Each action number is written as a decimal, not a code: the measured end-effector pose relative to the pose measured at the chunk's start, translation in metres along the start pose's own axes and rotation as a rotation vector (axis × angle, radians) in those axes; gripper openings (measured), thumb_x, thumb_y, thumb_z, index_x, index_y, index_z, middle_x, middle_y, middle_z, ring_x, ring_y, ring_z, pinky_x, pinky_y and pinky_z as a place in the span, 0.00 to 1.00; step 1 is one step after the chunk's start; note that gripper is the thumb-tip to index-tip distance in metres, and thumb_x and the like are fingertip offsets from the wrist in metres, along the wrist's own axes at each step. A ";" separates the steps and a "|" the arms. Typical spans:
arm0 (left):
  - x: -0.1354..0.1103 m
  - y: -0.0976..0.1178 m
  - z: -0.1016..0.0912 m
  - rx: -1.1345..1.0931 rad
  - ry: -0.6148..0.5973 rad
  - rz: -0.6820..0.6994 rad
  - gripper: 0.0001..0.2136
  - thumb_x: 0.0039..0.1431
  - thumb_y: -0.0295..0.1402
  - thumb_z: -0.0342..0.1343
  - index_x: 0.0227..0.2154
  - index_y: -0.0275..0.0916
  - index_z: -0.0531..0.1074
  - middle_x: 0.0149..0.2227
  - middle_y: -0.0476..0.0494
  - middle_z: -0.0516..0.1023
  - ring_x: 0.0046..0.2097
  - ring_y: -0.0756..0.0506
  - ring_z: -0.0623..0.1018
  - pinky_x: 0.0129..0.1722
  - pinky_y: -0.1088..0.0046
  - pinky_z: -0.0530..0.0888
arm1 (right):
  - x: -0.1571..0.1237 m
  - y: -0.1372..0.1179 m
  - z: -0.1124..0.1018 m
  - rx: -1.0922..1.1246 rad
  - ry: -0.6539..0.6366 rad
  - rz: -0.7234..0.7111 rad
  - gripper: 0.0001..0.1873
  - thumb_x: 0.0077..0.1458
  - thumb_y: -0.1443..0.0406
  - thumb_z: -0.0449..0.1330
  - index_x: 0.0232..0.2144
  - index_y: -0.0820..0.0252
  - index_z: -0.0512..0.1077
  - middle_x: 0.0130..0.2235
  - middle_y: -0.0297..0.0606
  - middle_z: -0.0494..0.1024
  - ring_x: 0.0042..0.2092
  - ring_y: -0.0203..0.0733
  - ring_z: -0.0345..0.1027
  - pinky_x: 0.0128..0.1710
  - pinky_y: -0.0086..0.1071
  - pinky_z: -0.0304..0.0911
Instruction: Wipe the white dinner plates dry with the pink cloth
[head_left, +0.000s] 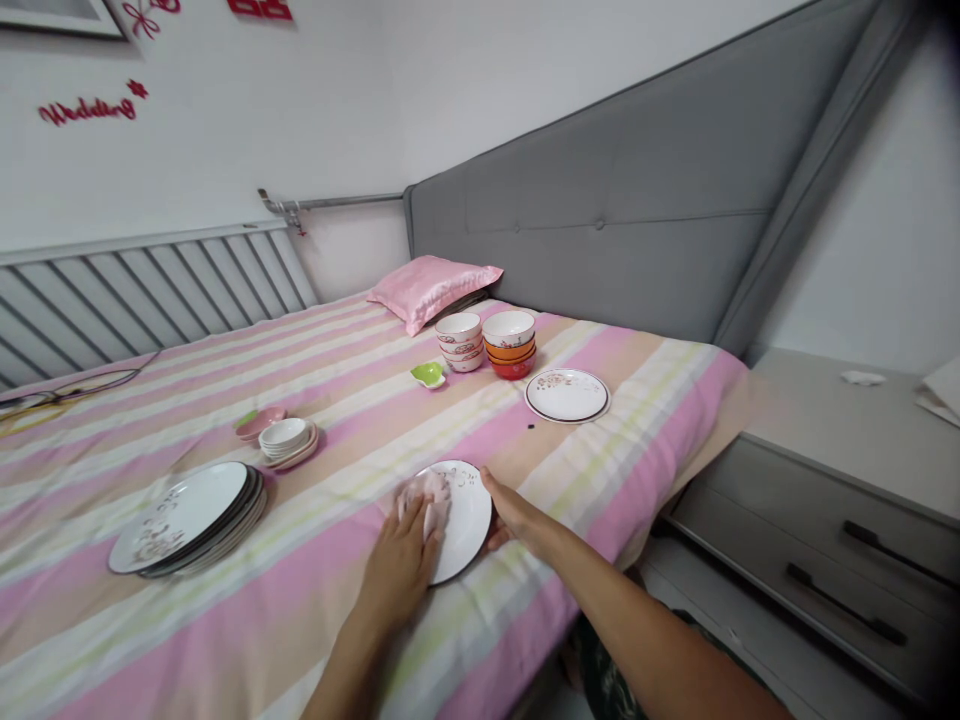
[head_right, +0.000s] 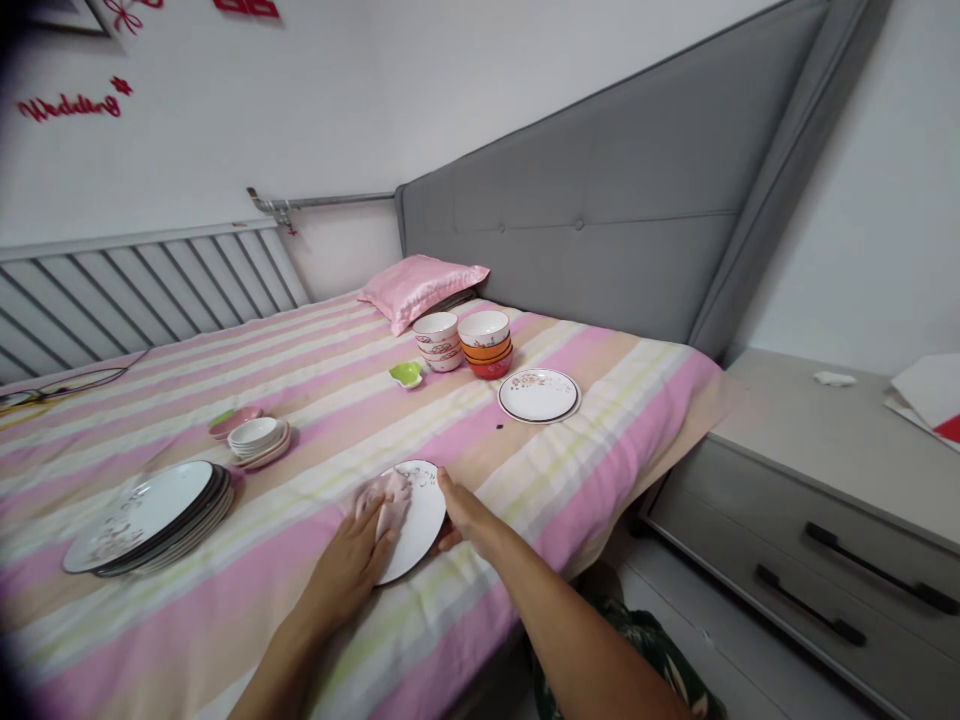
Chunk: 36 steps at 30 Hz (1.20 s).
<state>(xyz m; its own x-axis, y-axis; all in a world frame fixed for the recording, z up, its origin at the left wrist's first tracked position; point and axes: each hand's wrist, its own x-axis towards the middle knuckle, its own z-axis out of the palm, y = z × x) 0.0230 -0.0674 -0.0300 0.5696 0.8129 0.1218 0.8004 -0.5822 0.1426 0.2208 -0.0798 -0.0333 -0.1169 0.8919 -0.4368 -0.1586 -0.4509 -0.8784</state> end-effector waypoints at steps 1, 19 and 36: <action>0.000 -0.005 0.003 0.028 0.017 -0.033 0.22 0.64 0.39 0.40 0.58 0.36 0.60 0.61 0.34 0.59 0.63 0.34 0.56 0.57 0.48 0.61 | 0.000 0.000 0.000 -0.002 0.003 0.001 0.30 0.60 0.46 0.38 0.40 0.62 0.68 0.26 0.38 0.74 0.22 0.35 0.68 0.16 0.24 0.62; -0.003 0.018 -0.019 -0.143 -0.138 0.054 0.26 0.65 0.43 0.38 0.62 0.39 0.50 0.64 0.39 0.49 0.65 0.38 0.47 0.60 0.51 0.54 | -0.002 -0.001 0.001 -0.003 -0.011 0.000 0.31 0.60 0.46 0.38 0.40 0.62 0.69 0.26 0.38 0.75 0.21 0.34 0.67 0.17 0.24 0.61; -0.008 0.039 -0.030 -0.261 -0.179 0.206 0.24 0.66 0.43 0.36 0.62 0.43 0.49 0.65 0.46 0.48 0.65 0.42 0.49 0.63 0.58 0.52 | -0.005 -0.005 0.002 -0.014 -0.009 0.025 0.31 0.60 0.46 0.38 0.40 0.65 0.68 0.26 0.39 0.74 0.20 0.34 0.66 0.17 0.24 0.62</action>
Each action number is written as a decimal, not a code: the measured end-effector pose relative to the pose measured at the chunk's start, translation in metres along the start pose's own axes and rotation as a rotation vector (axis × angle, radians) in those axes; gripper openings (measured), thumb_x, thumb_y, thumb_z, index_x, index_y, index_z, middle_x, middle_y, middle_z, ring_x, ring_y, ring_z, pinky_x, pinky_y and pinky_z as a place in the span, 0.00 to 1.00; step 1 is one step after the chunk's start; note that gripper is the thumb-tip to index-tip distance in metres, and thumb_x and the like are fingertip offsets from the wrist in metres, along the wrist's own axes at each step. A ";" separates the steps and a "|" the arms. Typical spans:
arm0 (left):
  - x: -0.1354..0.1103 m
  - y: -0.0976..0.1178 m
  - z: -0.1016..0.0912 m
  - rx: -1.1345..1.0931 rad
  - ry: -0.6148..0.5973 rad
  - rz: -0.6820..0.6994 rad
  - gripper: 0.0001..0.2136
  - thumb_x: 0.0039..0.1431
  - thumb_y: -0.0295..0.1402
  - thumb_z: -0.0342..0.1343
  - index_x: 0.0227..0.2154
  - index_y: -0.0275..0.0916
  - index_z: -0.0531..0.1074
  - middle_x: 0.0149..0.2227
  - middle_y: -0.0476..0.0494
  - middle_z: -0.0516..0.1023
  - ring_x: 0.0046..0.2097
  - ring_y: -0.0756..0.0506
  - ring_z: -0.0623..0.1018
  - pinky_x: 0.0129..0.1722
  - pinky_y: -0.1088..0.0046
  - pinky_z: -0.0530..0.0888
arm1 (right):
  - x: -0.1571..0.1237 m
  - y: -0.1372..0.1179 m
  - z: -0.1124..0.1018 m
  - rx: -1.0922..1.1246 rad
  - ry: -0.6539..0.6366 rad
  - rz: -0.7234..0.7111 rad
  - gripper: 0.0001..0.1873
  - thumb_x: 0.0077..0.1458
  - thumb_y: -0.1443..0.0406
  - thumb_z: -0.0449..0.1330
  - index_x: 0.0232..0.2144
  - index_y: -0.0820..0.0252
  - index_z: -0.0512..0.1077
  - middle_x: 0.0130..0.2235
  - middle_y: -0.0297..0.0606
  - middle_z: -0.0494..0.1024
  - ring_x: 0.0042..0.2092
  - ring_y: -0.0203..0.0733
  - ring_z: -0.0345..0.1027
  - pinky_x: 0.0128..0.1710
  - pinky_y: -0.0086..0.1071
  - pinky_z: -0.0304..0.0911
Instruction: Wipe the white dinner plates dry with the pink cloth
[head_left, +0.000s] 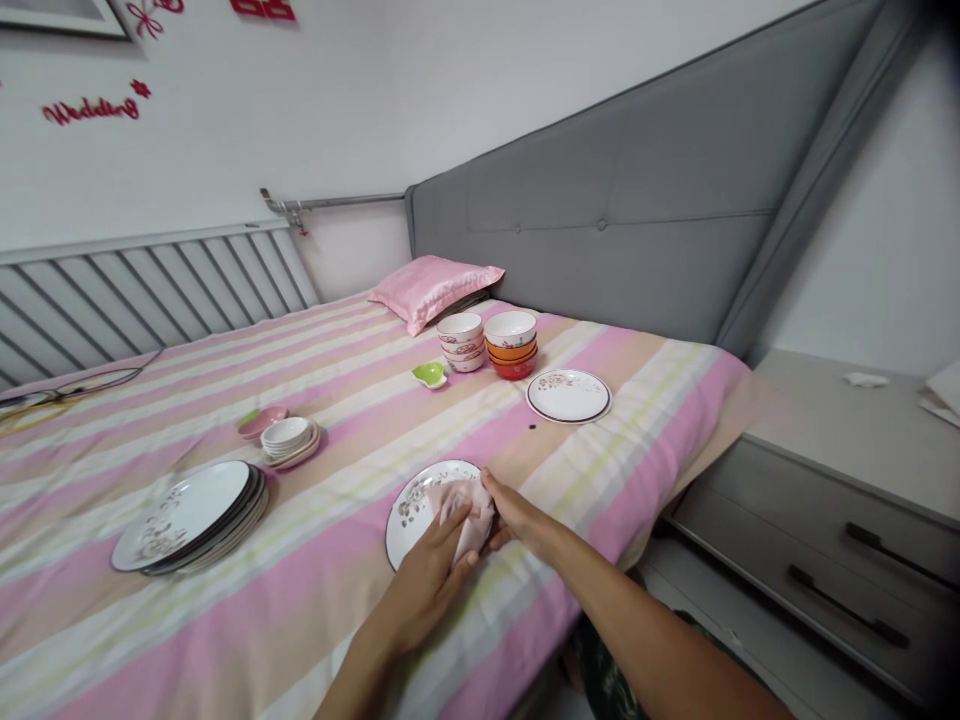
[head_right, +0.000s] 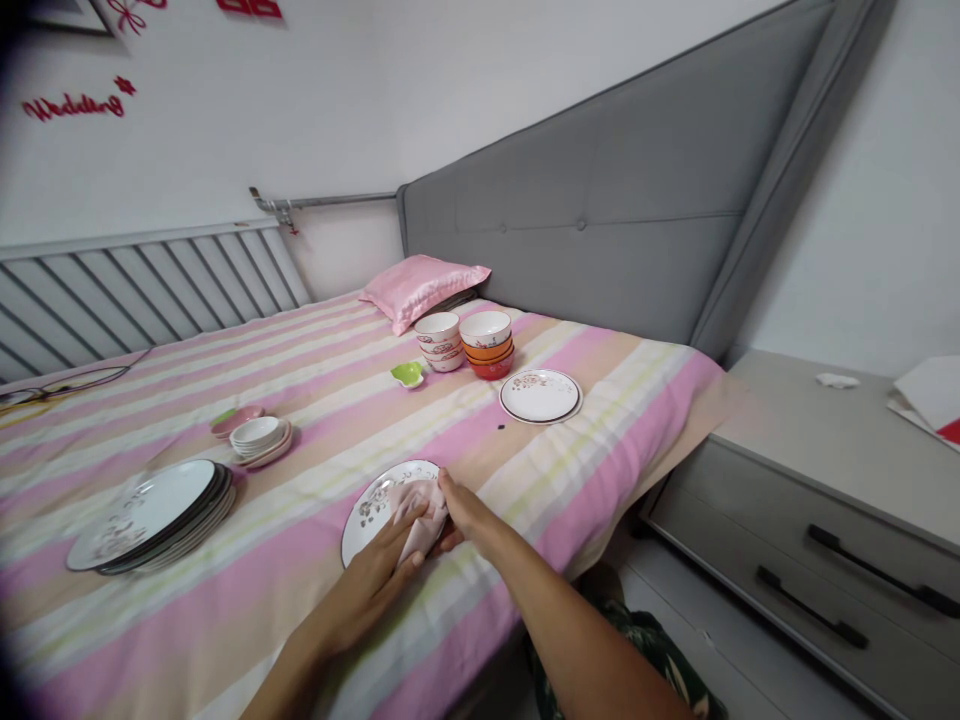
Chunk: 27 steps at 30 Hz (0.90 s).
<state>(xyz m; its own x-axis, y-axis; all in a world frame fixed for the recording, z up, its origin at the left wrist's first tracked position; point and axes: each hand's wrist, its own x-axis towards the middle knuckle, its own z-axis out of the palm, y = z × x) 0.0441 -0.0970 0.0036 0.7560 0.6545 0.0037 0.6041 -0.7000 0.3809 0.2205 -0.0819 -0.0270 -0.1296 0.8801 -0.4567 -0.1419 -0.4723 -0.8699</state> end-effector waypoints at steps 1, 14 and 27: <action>0.000 -0.001 0.001 0.001 0.007 -0.002 0.24 0.66 0.42 0.36 0.62 0.43 0.49 0.65 0.47 0.49 0.65 0.42 0.50 0.63 0.58 0.52 | 0.001 0.001 0.000 0.002 0.004 -0.002 0.31 0.60 0.46 0.38 0.40 0.65 0.68 0.25 0.39 0.74 0.20 0.34 0.66 0.17 0.24 0.61; 0.003 -0.043 0.011 0.256 0.123 -0.304 0.24 0.63 0.41 0.41 0.58 0.34 0.59 0.62 0.33 0.56 0.63 0.35 0.55 0.59 0.50 0.56 | 0.003 0.003 0.000 -0.007 0.026 -0.016 0.29 0.60 0.47 0.39 0.40 0.63 0.68 0.28 0.40 0.75 0.22 0.35 0.68 0.16 0.24 0.61; 0.003 -0.036 0.006 0.172 0.100 -0.215 0.25 0.64 0.42 0.39 0.60 0.35 0.55 0.63 0.35 0.53 0.64 0.37 0.50 0.60 0.51 0.55 | 0.003 0.004 0.000 -0.005 0.013 -0.028 0.29 0.61 0.48 0.39 0.39 0.63 0.69 0.28 0.40 0.75 0.22 0.34 0.68 0.17 0.24 0.62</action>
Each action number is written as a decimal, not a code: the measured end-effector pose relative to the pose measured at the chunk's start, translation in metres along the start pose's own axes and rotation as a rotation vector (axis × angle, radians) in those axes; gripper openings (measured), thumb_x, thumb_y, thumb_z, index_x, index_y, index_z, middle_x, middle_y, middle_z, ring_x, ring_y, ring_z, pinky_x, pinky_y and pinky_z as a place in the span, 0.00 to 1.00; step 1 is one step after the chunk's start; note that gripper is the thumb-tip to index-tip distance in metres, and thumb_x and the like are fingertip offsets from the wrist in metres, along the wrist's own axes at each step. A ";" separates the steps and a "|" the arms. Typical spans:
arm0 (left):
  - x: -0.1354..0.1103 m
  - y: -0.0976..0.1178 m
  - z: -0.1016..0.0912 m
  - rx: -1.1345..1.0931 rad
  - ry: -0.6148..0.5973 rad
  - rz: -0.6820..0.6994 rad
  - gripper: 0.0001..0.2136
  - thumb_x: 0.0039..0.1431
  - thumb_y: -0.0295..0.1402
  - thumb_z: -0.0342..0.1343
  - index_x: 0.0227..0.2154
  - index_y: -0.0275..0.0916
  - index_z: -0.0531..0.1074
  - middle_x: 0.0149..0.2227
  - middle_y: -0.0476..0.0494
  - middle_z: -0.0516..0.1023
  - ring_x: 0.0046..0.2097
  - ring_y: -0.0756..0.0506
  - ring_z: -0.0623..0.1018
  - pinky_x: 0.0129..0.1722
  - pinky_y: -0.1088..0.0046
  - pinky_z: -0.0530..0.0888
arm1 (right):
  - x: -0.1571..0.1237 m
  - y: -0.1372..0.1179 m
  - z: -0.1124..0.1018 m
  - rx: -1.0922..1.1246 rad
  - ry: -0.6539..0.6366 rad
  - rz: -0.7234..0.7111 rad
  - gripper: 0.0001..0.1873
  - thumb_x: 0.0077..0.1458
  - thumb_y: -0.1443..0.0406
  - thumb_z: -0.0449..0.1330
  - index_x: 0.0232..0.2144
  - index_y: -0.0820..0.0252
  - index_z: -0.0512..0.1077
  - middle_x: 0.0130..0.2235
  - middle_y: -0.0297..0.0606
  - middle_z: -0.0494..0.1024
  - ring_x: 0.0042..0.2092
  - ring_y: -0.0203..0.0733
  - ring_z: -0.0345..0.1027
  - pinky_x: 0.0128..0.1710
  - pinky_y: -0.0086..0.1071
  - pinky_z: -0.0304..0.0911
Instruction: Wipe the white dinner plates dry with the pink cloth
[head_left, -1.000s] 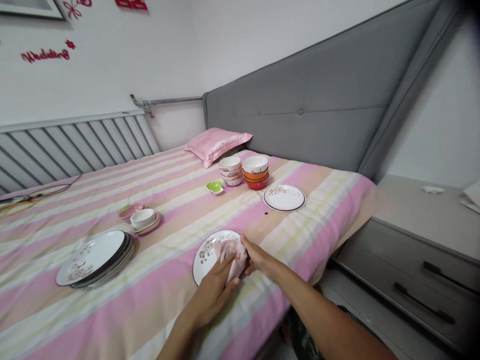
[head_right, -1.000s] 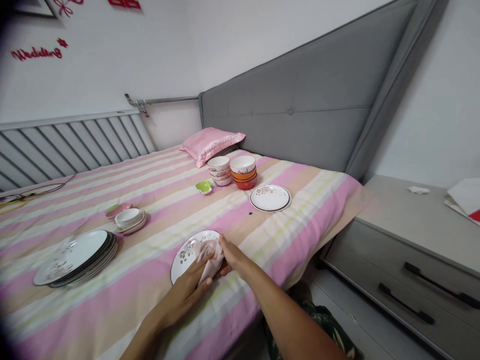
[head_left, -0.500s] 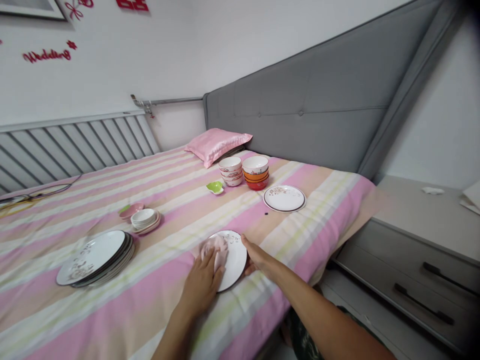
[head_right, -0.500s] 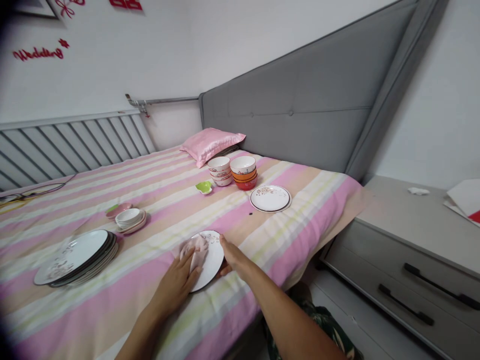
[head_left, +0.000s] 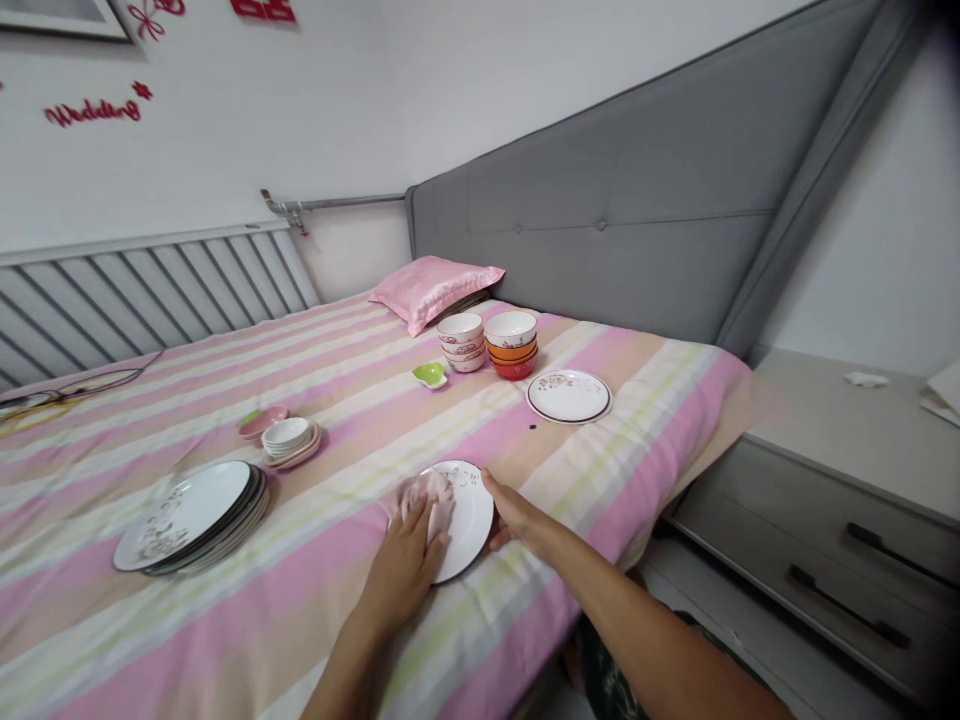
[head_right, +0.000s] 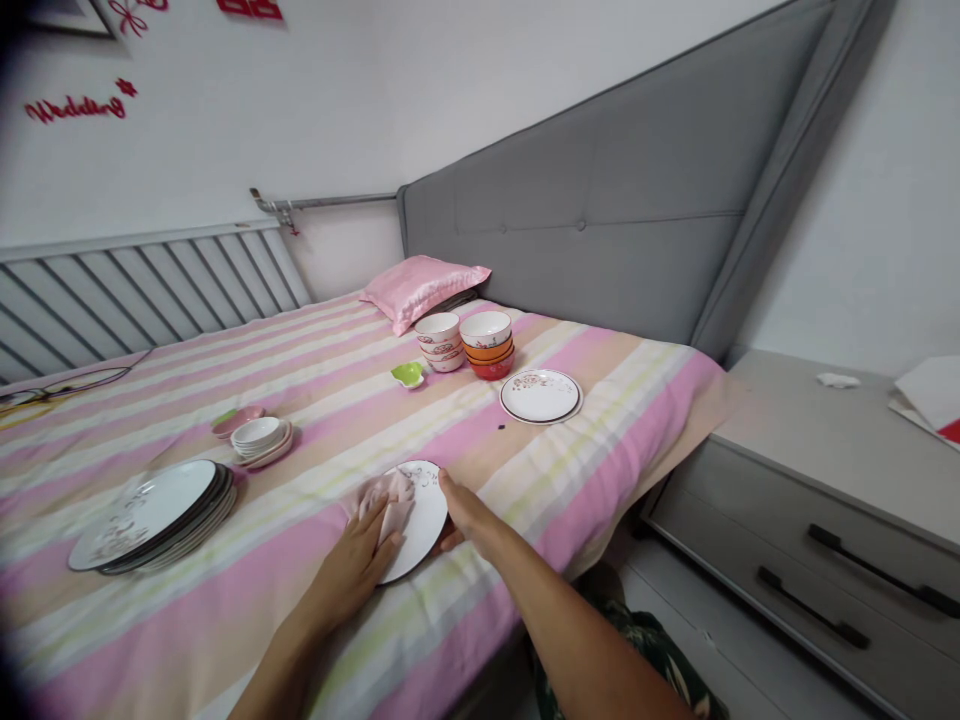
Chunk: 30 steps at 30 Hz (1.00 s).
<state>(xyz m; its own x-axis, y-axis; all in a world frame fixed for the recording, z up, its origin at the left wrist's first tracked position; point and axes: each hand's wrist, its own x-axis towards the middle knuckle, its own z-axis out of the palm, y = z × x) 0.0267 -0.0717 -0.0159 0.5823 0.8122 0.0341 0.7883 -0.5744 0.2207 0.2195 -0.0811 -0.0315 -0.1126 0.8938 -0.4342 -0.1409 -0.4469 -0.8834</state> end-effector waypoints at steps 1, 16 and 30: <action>-0.001 0.003 -0.002 -0.022 -0.008 0.009 0.25 0.64 0.43 0.39 0.61 0.36 0.54 0.64 0.36 0.52 0.65 0.37 0.49 0.60 0.50 0.54 | 0.000 0.000 0.000 -0.001 -0.002 -0.001 0.29 0.61 0.48 0.38 0.39 0.63 0.69 0.28 0.40 0.75 0.22 0.34 0.68 0.17 0.24 0.62; -0.010 0.033 -0.014 -0.152 -0.093 0.204 0.25 0.65 0.44 0.38 0.62 0.42 0.50 0.65 0.46 0.47 0.65 0.42 0.49 0.62 0.59 0.53 | 0.001 -0.001 -0.001 0.004 -0.007 0.020 0.30 0.60 0.46 0.39 0.39 0.64 0.68 0.25 0.37 0.73 0.20 0.33 0.65 0.17 0.24 0.61; -0.001 0.009 -0.003 -0.002 -0.078 0.012 0.26 0.63 0.44 0.41 0.61 0.39 0.53 0.64 0.39 0.52 0.64 0.37 0.52 0.61 0.49 0.51 | 0.002 0.002 -0.001 -0.016 0.005 -0.016 0.30 0.60 0.47 0.39 0.42 0.63 0.69 0.28 0.39 0.75 0.22 0.34 0.67 0.16 0.24 0.62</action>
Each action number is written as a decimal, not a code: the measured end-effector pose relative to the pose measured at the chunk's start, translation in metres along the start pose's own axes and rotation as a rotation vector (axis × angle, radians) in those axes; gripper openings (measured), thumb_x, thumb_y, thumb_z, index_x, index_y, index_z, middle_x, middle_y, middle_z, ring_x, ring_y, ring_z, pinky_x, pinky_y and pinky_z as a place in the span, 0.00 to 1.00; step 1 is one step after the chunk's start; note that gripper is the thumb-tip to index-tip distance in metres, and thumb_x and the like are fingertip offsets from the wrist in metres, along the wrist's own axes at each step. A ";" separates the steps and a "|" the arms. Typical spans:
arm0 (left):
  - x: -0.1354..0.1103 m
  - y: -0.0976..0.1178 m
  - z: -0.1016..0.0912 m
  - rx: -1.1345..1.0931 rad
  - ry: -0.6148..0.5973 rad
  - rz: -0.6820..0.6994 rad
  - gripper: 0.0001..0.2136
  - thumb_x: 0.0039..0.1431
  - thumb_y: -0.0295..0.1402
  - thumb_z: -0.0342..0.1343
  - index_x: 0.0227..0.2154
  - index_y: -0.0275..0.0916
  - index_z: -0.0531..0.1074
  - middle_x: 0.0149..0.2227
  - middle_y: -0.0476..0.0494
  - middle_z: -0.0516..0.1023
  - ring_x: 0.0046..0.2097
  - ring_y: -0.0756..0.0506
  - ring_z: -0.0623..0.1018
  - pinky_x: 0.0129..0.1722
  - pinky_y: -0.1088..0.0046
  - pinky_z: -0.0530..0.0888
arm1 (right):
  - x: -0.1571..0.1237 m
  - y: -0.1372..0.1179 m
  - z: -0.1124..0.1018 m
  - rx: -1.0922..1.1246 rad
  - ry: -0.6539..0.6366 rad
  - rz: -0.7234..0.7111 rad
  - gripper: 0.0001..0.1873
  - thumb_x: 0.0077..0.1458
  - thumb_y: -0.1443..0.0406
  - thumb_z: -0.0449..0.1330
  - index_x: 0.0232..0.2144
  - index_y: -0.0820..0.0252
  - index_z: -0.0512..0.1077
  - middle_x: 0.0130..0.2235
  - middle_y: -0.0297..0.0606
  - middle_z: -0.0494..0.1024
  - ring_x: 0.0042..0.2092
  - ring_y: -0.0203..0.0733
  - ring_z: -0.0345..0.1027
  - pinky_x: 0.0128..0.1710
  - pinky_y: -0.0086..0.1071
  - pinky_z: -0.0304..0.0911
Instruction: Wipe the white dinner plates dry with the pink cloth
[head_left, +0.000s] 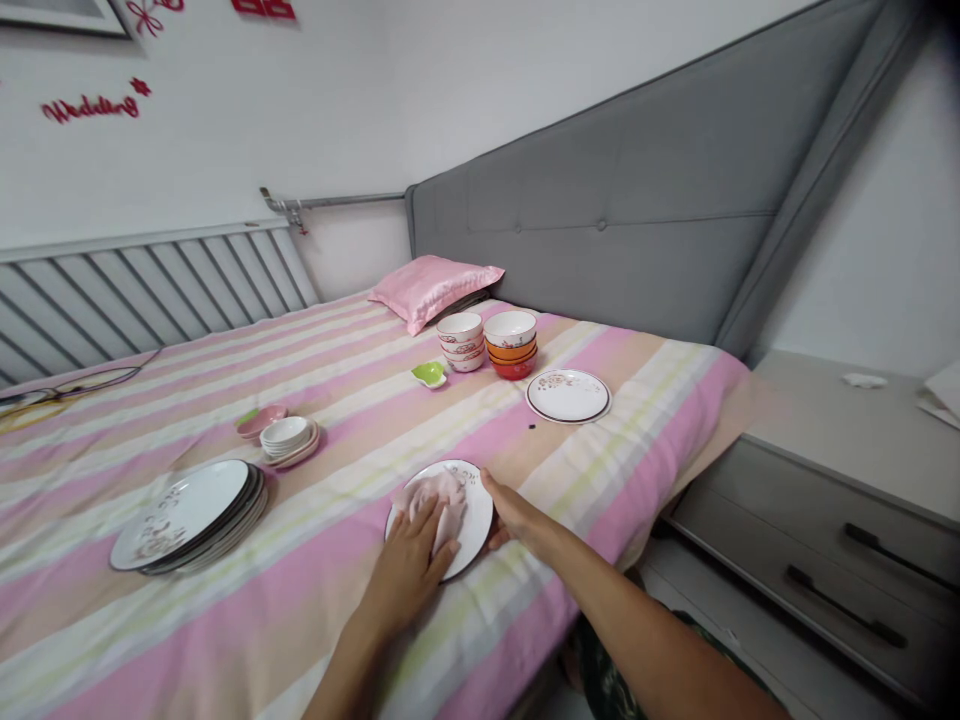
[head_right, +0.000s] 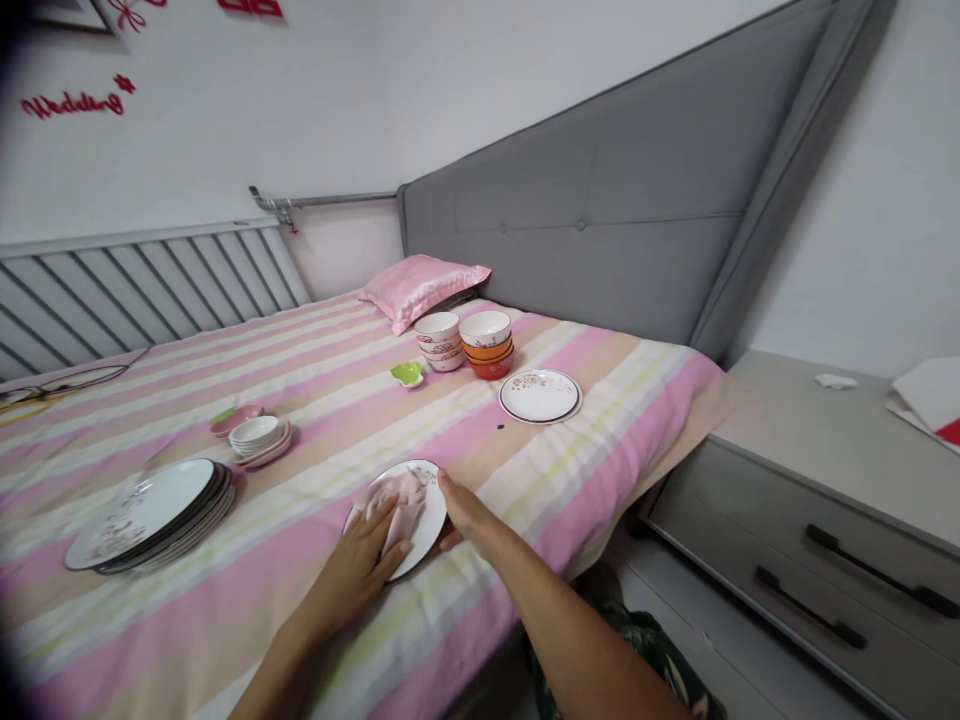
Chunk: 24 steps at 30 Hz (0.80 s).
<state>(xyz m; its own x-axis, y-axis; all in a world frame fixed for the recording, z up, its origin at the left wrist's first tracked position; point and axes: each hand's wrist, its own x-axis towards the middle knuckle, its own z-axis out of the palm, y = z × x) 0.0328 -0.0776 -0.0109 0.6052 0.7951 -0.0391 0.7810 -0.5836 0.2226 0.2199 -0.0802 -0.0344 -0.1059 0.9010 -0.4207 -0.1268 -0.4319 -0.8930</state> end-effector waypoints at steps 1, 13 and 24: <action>0.001 -0.003 0.002 0.030 0.015 -0.056 0.26 0.63 0.44 0.41 0.61 0.38 0.54 0.63 0.38 0.53 0.64 0.37 0.53 0.61 0.48 0.51 | 0.000 0.000 0.000 0.000 0.001 -0.004 0.30 0.60 0.47 0.39 0.41 0.63 0.69 0.28 0.39 0.75 0.22 0.34 0.67 0.16 0.24 0.62; 0.004 -0.021 0.015 0.197 0.104 -0.235 0.27 0.61 0.41 0.42 0.59 0.30 0.58 0.62 0.32 0.56 0.63 0.34 0.53 0.60 0.50 0.53 | 0.000 0.001 0.000 0.023 0.001 -0.010 0.29 0.60 0.47 0.40 0.40 0.63 0.68 0.27 0.39 0.74 0.21 0.34 0.68 0.16 0.24 0.62; -0.003 0.004 -0.002 -0.087 0.002 0.083 0.26 0.64 0.45 0.40 0.62 0.40 0.51 0.65 0.40 0.49 0.65 0.38 0.47 0.61 0.51 0.53 | 0.001 0.001 0.000 0.002 0.000 0.001 0.30 0.60 0.47 0.39 0.39 0.63 0.70 0.27 0.39 0.74 0.22 0.34 0.67 0.16 0.24 0.62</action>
<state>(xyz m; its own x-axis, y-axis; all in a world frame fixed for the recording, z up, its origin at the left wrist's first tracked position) 0.0338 -0.0814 -0.0081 0.6670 0.7449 -0.0154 0.7117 -0.6310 0.3087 0.2198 -0.0796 -0.0361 -0.1058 0.9006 -0.4215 -0.1286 -0.4327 -0.8923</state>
